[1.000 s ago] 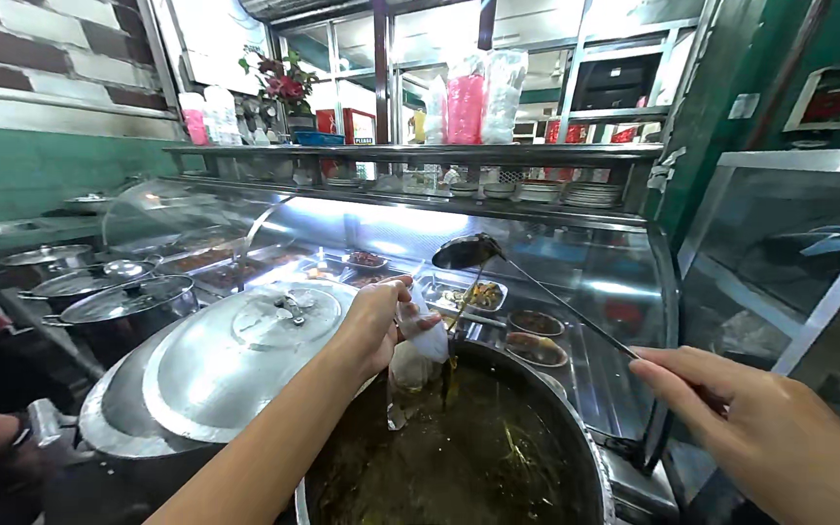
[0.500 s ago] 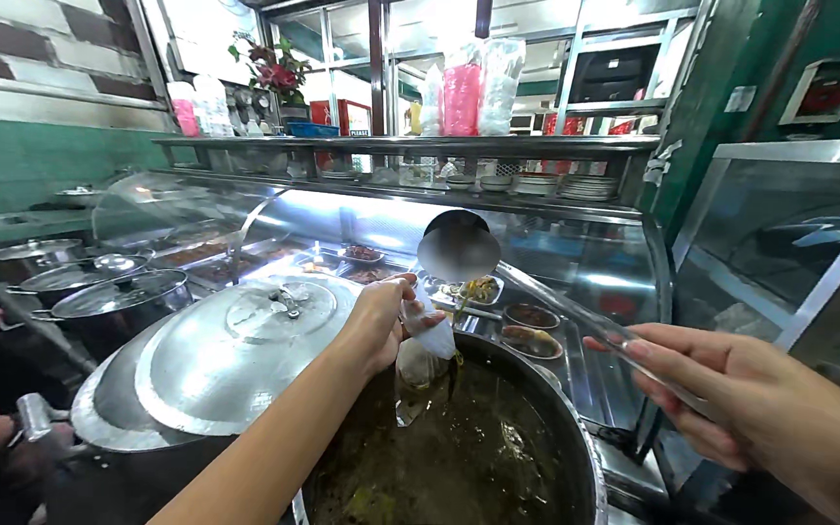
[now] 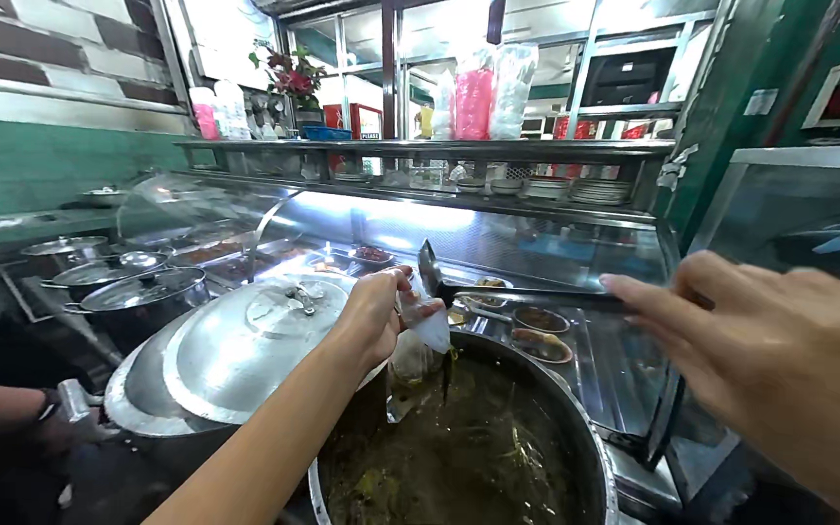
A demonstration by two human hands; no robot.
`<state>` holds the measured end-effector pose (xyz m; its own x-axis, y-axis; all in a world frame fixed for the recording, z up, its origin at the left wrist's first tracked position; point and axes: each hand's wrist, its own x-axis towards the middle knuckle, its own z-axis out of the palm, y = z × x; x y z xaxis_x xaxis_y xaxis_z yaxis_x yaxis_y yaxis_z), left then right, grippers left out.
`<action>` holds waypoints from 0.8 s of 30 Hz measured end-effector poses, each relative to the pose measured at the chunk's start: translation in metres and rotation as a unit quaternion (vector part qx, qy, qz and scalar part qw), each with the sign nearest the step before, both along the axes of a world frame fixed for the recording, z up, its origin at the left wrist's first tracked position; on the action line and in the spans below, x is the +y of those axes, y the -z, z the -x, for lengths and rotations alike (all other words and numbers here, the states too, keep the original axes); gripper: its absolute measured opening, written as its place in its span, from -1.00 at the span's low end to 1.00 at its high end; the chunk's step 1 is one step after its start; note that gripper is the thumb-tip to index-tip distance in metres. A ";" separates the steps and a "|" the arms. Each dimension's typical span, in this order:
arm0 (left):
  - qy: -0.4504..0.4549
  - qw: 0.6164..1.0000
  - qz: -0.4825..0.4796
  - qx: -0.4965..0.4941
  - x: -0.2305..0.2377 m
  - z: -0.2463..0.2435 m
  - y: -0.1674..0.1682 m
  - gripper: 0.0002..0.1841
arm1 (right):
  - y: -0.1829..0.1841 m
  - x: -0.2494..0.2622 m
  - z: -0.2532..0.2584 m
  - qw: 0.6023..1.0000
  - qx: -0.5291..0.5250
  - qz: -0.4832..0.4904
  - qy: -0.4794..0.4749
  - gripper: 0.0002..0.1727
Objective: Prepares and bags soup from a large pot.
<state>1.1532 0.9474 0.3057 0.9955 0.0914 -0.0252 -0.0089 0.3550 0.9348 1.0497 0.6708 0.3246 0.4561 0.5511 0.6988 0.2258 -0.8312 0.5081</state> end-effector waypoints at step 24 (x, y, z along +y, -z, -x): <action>-0.024 1.000 0.006 0.001 0.011 0.014 0.002 -0.62 | -0.063 -0.010 -0.027 0.987 0.120 -0.071 0.084 -0.80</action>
